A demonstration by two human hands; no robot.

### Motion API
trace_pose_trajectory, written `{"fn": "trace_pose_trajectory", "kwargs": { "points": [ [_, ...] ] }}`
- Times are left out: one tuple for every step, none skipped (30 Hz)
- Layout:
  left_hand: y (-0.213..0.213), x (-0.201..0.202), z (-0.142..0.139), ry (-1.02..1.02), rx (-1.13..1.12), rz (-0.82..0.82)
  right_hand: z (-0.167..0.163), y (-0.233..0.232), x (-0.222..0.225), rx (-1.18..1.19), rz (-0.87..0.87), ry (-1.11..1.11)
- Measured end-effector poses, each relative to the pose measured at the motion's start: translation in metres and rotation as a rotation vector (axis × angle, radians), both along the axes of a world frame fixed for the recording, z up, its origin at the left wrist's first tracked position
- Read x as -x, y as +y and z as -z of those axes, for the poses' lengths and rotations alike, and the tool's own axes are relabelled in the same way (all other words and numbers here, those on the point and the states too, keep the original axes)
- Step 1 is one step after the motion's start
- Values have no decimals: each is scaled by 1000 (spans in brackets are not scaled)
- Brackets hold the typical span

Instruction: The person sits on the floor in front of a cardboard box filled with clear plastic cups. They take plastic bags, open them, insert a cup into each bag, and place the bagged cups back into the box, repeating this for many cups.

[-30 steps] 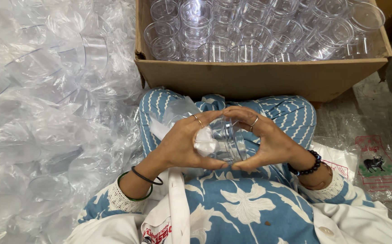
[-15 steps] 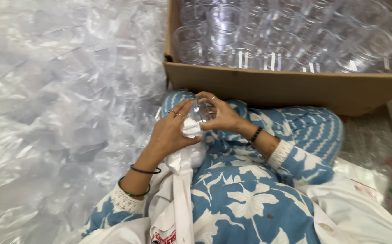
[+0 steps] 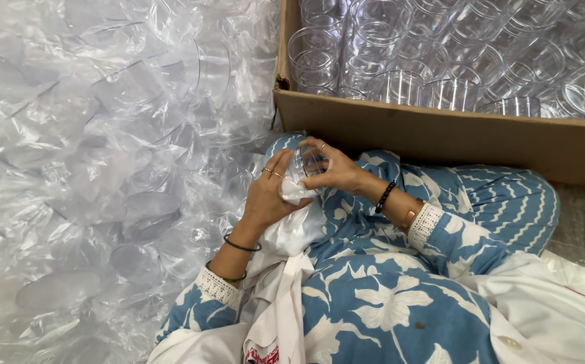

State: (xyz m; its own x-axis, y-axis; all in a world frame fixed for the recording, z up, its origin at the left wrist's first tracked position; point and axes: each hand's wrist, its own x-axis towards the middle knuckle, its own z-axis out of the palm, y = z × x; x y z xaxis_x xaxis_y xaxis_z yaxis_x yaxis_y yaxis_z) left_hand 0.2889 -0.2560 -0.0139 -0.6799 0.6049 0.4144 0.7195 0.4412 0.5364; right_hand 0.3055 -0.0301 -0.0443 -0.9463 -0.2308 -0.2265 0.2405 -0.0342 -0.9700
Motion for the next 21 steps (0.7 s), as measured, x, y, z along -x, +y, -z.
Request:
{"fn": "trace_pose_trajectory", "kwargs": {
  "points": [
    [2, -2, 0, -8, 12, -15, 0, -1, 0, 4, 1, -8],
    [3, -4, -1, -16, 26, -31, 0, -2, 0, 10, 0, -17],
    [6, -7, -1, -18, 41, -65, 0, -3, 0, 16, -2, -27],
    [8, -9, 0, -20, 57, -100, 1, -4, 0, -2, 6, -5],
    [10, -11, 0, -22, 74, -136, 2, -4, 0, -20, 13, 18],
    [12, -13, 1, -19, 68, -148, 4, -4, 0, -39, 21, 42],
    [13, -14, 2, -15, 60, -158, 5, -3, 0, -22, 11, 31],
    [14, -14, 4, -8, 49, -167, 6, -2, 0, -7, 2, 22],
    [15, -14, 5, -8, 48, -164, 8, -1, 0, 7, -7, 12],
    [15, -14, 6, -8, 47, -163, 9, -1, 1, -34, -10, 17],
    [16, -12, 6, -7, 46, -164, 10, -1, 1, -75, -15, 23],
    [16, -12, 6, -14, 51, -179, 10, -1, 3, -117, -19, 32],
    [17, -9, 6, -16, 52, -189, 10, -3, 5, -151, -24, 36],
    [18, -8, 4, -17, 51, -195, 9, -4, 7, -187, -23, 40],
    [18, -7, 2, -15, 35, -197, 7, -6, 8, -225, -19, 44],
    [18, -6, -1, -14, 18, -197, 5, -7, 9, -229, -24, 57],
    [18, -6, -6, -13, 2, -196, 2, -7, 8, -232, -28, 70],
    [18, -8, -11, -12, -31, -179, -2, -7, 7, -236, -32, 85],
    [18, -11, -17, -6, -63, -160, -6, -5, 2, -259, -33, 269],
    [18, -13, -23, 0, -94, -140, -12, -2, -4, -283, -36, 454],
    [20, -18, -30, 14, -135, -139, -18, 1, -10, -307, -44, 635]
  ]
}}
